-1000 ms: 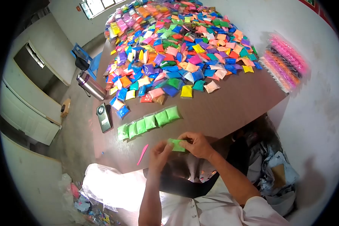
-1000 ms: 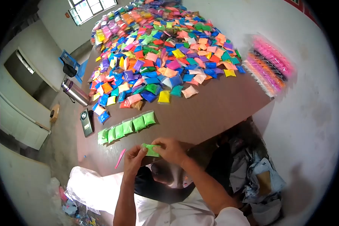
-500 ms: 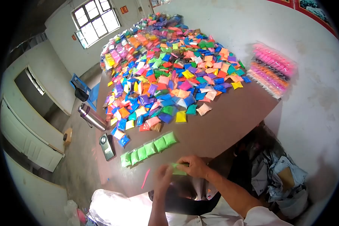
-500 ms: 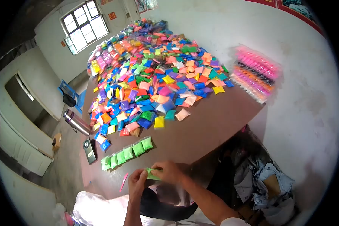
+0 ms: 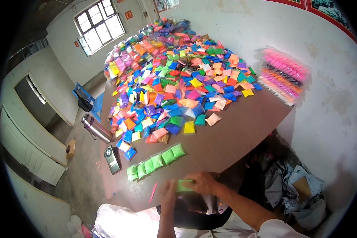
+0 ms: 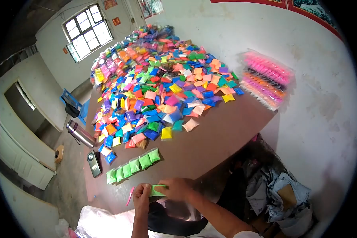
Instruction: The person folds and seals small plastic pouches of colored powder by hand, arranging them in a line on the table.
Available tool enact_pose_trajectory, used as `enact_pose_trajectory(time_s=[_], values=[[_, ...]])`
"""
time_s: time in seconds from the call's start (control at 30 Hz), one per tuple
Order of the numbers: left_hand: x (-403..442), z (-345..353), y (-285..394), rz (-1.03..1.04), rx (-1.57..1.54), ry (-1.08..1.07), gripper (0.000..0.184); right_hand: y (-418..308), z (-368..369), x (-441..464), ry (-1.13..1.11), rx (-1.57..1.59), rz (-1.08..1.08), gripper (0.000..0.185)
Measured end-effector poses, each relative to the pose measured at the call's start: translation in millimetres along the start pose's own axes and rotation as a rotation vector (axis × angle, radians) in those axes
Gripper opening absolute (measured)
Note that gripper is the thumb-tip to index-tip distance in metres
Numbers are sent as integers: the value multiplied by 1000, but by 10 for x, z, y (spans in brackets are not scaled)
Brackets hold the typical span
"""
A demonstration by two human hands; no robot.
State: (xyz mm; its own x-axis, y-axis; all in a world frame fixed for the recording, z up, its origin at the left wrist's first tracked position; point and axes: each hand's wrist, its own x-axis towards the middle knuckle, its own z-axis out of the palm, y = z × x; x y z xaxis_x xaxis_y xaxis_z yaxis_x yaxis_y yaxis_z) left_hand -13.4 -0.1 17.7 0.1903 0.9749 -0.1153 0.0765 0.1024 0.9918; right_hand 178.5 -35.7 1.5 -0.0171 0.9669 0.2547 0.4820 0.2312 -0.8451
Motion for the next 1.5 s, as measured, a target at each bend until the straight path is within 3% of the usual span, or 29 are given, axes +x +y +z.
enact_pose_trajectory(time_s=[0.2,0.37,0.5,0.57,0.8,0.87,0.93,1.13,1.23,1.3,1.5], values=[[26,2,-145,72,215,-132,24,-24,-41,4,47,200,136,33],[-63,71,174,-48,-3,-144,24,-84,-10,-1,126,120,84,32],[-66,30,131,-131,-30,-71,23,-58,26,-55,98,46,70,31],[-33,-16,69,-132,35,-112,30,7,39,-26,193,54,-24,29],[54,-47,-41,-115,114,-175,34,38,-15,-36,166,317,130,24],[32,-9,12,-132,82,-172,35,3,-19,-27,162,301,110,25],[-31,62,156,-122,-159,-158,26,-13,-20,-25,166,279,95,27],[-53,41,200,-92,-178,-119,24,-79,-45,-23,154,243,63,25],[-30,56,173,-61,-20,-96,23,7,-46,-60,107,317,110,24],[-31,58,194,-116,-76,-118,21,13,-87,-58,26,376,197,24],[54,-12,-98,-85,-9,-132,20,22,-81,-57,-4,130,103,22]])
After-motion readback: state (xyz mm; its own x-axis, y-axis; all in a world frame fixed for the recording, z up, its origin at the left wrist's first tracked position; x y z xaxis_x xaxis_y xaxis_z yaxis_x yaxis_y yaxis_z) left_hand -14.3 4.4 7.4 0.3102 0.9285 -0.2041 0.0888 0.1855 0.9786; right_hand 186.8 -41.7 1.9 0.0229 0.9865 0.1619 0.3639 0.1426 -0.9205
